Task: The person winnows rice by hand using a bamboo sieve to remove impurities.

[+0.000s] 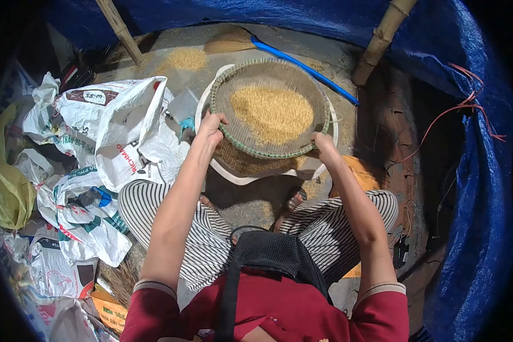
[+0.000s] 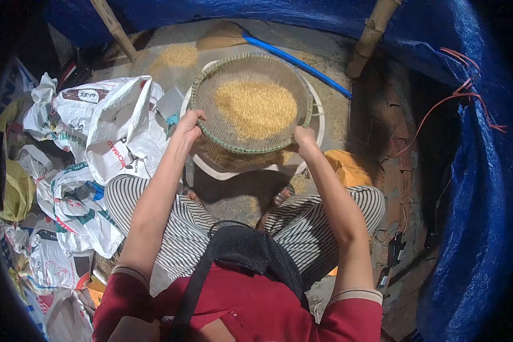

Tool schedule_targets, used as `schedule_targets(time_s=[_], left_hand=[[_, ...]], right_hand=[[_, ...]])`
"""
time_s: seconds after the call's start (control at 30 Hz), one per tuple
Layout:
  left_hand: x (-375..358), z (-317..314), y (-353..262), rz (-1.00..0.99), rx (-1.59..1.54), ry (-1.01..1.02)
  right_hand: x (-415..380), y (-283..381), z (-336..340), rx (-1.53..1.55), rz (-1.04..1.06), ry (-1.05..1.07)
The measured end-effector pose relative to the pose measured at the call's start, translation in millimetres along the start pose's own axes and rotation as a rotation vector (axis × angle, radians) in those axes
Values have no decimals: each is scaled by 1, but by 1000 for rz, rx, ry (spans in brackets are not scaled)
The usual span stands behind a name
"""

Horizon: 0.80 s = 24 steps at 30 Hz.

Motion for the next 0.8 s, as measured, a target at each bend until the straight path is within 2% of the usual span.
schedule_targets(time_s=[0.13, 0.27, 0.3, 0.37, 0.4, 0.43, 0.47, 0.53, 0.57, 0.63, 0.67, 0.73, 0.8], left_hand=[[1, -1, -11, -113, 60, 36], [-11, -32, -53, -255, 38, 104], [-15, -35, -63, -310, 10, 116], [-18, -38, -68, -344, -29, 126], [-16, -30, -62, -324, 10, 41], [-13, -20, -55, -303, 51, -43], [-9, -14, -46, -304, 52, -40], [-1, -6, -18, -155, -24, 15], [1, -3, -16, -156, -22, 17], [-2, 4, -3, -23, -28, -31], [0, 5, -3, -24, -29, -33], [3, -1, -10, -117, -36, 33], [1, -12, -26, -172, -12, 69]], right_hand=[[1, -2, -1, -4, 6, 0], [-20, 33, 13, 86, 253, -189], [-9, 31, 15, 83, 255, -186], [-6, 48, 19, -33, 520, -230], [-4, 51, 20, -33, 522, -231], [6, 42, 19, -17, 367, -212], [14, 30, 18, 0, 211, -190], [2, 19, 9, 17, 139, -139], [0, 10, 3, 31, 62, -90], [4, 6, -3, 18, 55, -26], [5, 3, -1, -4, 35, -16], [-1, 2, -3, -26, 9, -10], [1, 15, 7, -6, 81, -78]])
Point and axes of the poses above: each hand's wrist, its own x-axis towards the middle knuckle, its own z-axis out of the back of the hand, y = z × x, the point moved 9 cm from there along x, towards the middle knuckle, and after that the axes turned 14 degrees about -z, right-handed, at the moved point
